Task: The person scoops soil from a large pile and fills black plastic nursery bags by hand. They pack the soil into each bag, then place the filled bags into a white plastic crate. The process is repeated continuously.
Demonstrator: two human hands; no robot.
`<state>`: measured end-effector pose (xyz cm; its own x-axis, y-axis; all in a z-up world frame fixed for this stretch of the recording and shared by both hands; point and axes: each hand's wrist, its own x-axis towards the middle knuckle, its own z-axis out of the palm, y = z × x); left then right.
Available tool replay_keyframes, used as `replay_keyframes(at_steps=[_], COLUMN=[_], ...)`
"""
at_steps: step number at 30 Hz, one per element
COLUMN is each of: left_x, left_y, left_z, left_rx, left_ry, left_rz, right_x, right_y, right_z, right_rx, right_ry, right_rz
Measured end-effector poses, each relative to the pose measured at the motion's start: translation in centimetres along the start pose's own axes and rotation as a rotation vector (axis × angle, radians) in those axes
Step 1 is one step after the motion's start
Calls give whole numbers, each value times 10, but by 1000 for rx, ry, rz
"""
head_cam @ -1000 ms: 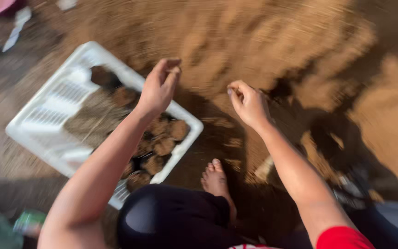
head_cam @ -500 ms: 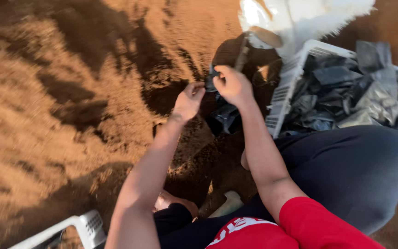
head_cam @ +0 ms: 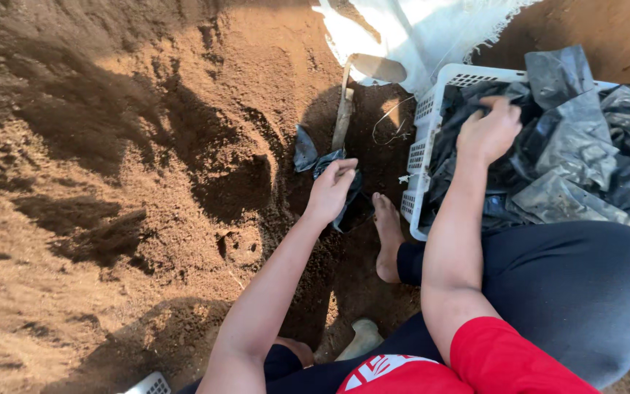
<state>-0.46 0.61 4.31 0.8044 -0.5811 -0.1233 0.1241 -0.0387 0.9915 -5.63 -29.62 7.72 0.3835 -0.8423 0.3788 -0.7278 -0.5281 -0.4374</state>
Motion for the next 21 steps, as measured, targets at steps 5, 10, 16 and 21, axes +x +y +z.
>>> replay_keyframes(at_steps=[5, 10, 16, 21], left_x=[-20, -32, -75, -114], left_y=[92, 152, 150, 158], left_z=[8, -1, -69, -103], left_rx=[-37, -246, -151, 381], left_ry=[64, 411, 682, 964], left_rz=[128, 415, 445, 770], right_x=[-16, -75, -140, -185], right_y=[-69, -161, -229, -258], right_z=[-61, -101, -112, -135], right_rx=[708, 809, 1170, 1185], right_ry=[-269, -685, -626, -567], right_rz=[-170, -372, -400, -755])
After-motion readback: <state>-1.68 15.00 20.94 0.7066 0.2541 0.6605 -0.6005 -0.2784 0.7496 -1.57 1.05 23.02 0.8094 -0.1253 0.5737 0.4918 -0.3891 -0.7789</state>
